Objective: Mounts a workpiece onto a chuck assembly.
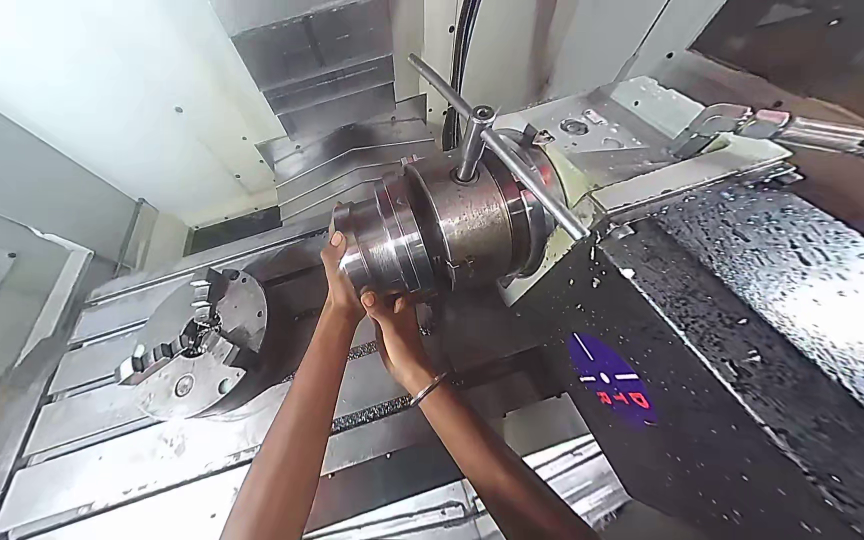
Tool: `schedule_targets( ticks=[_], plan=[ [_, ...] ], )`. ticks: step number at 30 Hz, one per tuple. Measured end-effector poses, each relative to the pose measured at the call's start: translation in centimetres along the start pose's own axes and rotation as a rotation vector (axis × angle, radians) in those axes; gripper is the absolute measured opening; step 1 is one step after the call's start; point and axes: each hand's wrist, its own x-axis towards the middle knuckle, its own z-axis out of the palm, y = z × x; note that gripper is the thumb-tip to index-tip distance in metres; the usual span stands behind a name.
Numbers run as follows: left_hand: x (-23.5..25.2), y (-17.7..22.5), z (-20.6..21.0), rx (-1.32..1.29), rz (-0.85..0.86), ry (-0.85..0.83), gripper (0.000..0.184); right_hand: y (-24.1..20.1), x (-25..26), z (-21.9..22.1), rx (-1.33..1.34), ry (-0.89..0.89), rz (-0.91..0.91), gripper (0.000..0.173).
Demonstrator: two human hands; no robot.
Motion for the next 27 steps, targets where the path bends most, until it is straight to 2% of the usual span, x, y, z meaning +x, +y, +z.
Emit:
schedule_targets(
  ticks=[2, 5, 12, 15, 17, 18, 21, 23, 25, 27],
  plan=[
    [0.4, 0.1, 0.2, 0.038, 0.007, -0.016, 0.100, -0.3, 0.2, 0.0, 0.007, -0.007, 0.018, 0.061],
    [0.8, 0.1, 0.6, 0.089, -0.002, -0.020, 0.108, -0.6, 0.5, 0.0, 0.047, -0.004, 0.021, 0.051],
    [0.7, -0.7, 0.4, 0.172, -0.014, 0.027, 0.107, -0.6, 0.3, -0.4, 0.104, -0.015, 0.035, 0.060],
    [0.7, -1.0, 0.3, 0.222, -0.021, 0.023, 0.105, -0.6, -0.3, -1.7, -0.013, -0.051, 0.064, 0.077],
    [0.5, -1.0, -0.1, 0.266, -0.030, 0.014, 0.101, -1.4, -2.1, -3.1, -0.218, -0.116, 0.100, 0.086],
    [0.6, -1.1, -0.2, 0.276, -0.042, 0.016, 0.102, -2.2, -3.7, -4.0, -0.367, -0.168, 0.121, 0.084],
    [0.5, -0.6, -0.3, 0.347, -0.081, -0.031, 0.108, -5.9, -10.7, -7.1, -0.698, -0.375, 0.137, 0.057],
    [0.1, 0.9, -0.3, 0.429, -0.112, -0.097, 0.102, -10.7, -15.9, -8.4, -0.840, -0.559, 0.085, 0.044],
    [-0.5, 2.9, 0.2, 0.483, -0.182, -0.119, 0.096, -17.3, -20.1, -8.4, -0.978, -0.699, -0.110, 0.030],
    [-1.0, 3.8, 0.4, 0.496, -0.232, -0.116, 0.096, -24.3, -22.6, -8.5, -1.193, -0.662, -0.392, 0.024]
  ],
)
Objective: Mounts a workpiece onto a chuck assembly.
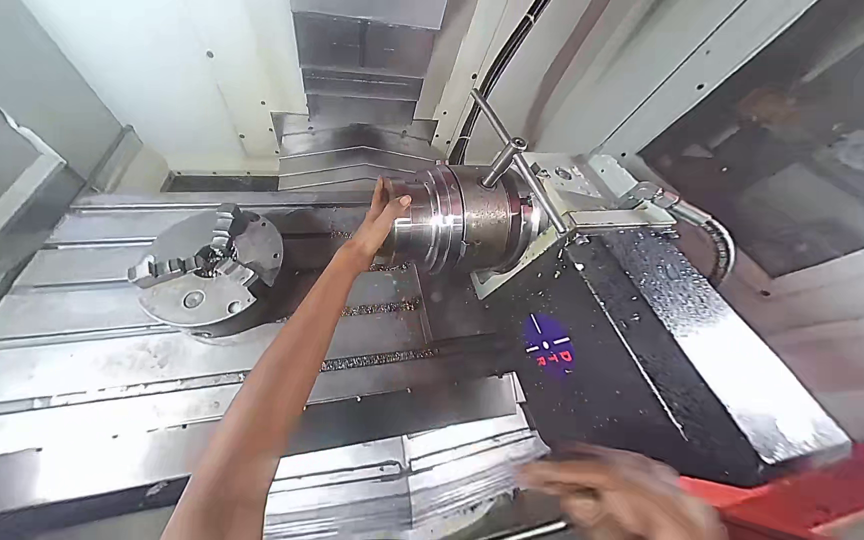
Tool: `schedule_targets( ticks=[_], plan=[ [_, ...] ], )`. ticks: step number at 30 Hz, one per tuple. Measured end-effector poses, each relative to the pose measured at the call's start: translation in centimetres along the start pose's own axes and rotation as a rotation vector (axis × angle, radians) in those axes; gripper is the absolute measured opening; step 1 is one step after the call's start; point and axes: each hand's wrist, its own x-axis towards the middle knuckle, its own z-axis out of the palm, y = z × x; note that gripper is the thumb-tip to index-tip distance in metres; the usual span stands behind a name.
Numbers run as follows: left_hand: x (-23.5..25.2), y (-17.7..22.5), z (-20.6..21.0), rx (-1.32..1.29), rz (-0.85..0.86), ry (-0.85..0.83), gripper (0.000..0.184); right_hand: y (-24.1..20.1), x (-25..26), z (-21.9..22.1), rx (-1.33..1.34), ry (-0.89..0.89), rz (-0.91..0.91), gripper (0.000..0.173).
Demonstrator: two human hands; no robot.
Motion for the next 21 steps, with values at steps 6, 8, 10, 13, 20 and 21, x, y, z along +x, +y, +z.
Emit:
schedule_targets(
  ticks=[6, 8, 10, 13, 20, 21],
  plan=[
    [1.6, -1.0, -1.2, 0.028, 0.023, -0.098, 0.108, 1.6, -0.1, -10.1, -0.820, 0.335, 0.045, 0.071],
    [1.9, -1.6, -2.0, 0.004, 0.045, -0.119, 0.114, 3.0, 0.7, -10.5, -0.871, 0.312, 0.073, 0.084],
    [1.7, -1.9, -2.9, 0.019, 0.060, -0.158, 0.122, 4.2, 0.2, -11.0, -0.879, 0.347, 0.046, 0.075],
    [2.2, -2.3, -3.3, 0.093, 0.083, -0.182, 0.137, 4.6, -0.1, -11.6, -0.848, 0.348, 0.075, 0.060],
    [2.7, -3.0, -2.5, 0.103, 0.088, -0.093, 0.143, -1.1, 5.0, -5.4, -0.814, 0.525, 0.270, 0.045],
    [2.3, -2.7, -2.5, 0.082, 0.094, -0.096, 0.142, -3.0, 7.1, -3.1, -0.807, 0.542, 0.293, 0.050]
  ],
)
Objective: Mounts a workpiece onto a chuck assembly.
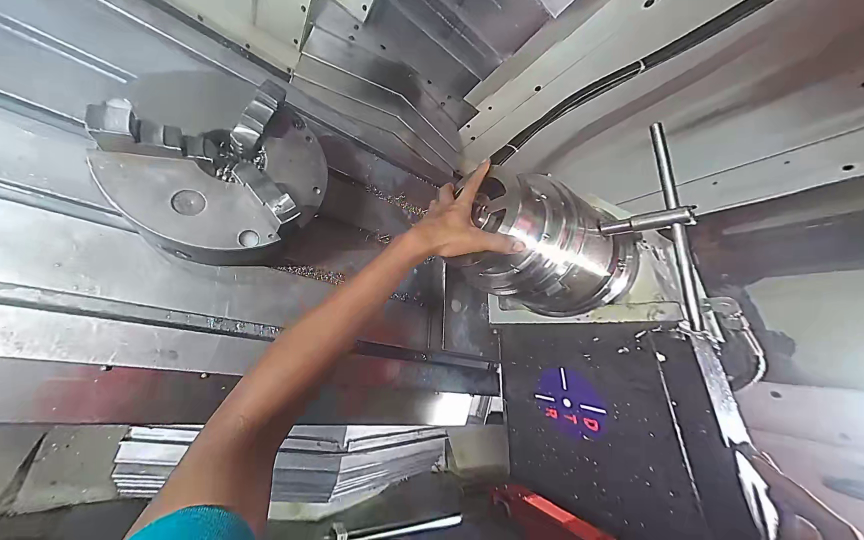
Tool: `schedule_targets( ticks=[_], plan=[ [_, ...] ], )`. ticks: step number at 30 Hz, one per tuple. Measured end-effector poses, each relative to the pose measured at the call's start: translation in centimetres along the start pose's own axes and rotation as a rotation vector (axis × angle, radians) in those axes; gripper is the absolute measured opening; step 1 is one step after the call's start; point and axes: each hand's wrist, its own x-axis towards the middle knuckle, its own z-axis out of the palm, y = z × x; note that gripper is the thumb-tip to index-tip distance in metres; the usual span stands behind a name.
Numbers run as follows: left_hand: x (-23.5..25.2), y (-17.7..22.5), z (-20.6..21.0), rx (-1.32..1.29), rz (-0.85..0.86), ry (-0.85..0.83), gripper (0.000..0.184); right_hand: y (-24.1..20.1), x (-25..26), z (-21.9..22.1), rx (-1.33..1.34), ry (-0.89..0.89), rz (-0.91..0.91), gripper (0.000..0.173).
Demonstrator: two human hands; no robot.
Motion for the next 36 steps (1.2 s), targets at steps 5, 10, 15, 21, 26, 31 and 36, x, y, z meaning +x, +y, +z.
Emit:
schedule_targets(
  ticks=[5, 10, 15, 21, 26, 31, 36],
  plan=[
    [0.0, -0.3, 0.2, 0.095, 0.067, 0.035, 0.140, -2.8, 0.4, 0.9, 0.014, -0.024, -0.119, 0.073],
    [0.3, -1.4, 0.1, 0.247, 0.267, 0.057, 0.141, 3.2, -0.6, -0.3, 0.098, -0.002, -0.043, 0.038],
    [0.6, -1.3, 0.3, 0.202, 0.231, 0.066, 0.140, -1.7, 0.0, 0.7, -0.010, -0.002, 0.031, 0.060],
    [0.5, -0.1, 0.3, 0.093, 0.032, 0.037, 0.130, -1.0, 0.4, 0.4, 0.000, -0.035, -0.167, 0.064],
    [0.7, -0.7, 0.6, 0.136, 0.080, 0.051, 0.133, 3.8, 0.0, -0.5, 0.056, -0.057, -0.317, 0.052],
    [1.1, -2.0, 0.3, 0.246, 0.275, 0.061, 0.139, 6.5, -1.0, -1.3, -0.015, -0.072, -0.137, 0.053],
    [1.5, -2.2, 0.4, 0.235, 0.319, 0.071, 0.138, 1.7, 0.0, -0.4, -0.008, -0.039, -0.178, 0.061]
  ],
)
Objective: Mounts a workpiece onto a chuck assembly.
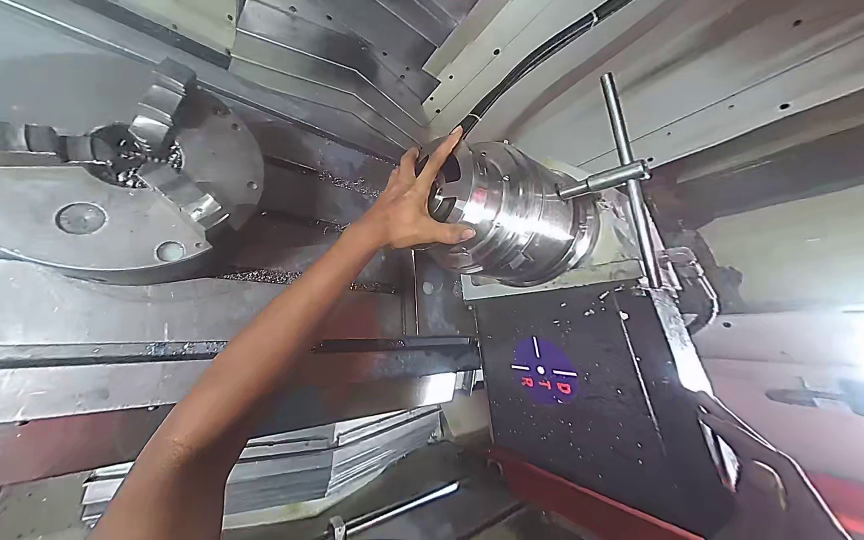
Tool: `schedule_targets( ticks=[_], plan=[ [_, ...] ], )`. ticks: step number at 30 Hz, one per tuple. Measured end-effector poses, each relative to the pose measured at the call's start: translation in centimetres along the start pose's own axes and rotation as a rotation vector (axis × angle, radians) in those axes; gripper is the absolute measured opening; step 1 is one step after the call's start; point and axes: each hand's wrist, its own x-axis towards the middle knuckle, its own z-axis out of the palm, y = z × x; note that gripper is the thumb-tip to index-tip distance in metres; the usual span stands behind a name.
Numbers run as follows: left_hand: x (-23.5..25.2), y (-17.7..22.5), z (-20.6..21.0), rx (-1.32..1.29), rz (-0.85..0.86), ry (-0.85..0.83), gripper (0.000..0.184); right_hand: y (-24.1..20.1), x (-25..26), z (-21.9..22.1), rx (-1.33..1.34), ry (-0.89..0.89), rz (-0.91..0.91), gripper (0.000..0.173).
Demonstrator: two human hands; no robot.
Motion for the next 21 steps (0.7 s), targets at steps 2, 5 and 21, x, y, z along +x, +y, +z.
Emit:
schedule_targets(
  ticks=[2, 5, 21],
  plan=[
    [0.0, 0.5, -0.2, -0.022, -0.069, -0.018, 0.136, 0.0, 0.1, 0.0, -0.001, -0.009, -0.036, 0.063],
    [0.0, 1.5, -0.5, -0.057, -0.198, -0.036, 0.132, -0.2, 0.2, 0.1, -0.006, -0.003, -0.037, 0.059],
    [-0.3, 2.2, 0.0, -0.136, -0.262, -0.017, 0.125, -1.9, 0.0, 0.4, -0.025, 0.060, -0.003, 0.062]
  ],
)
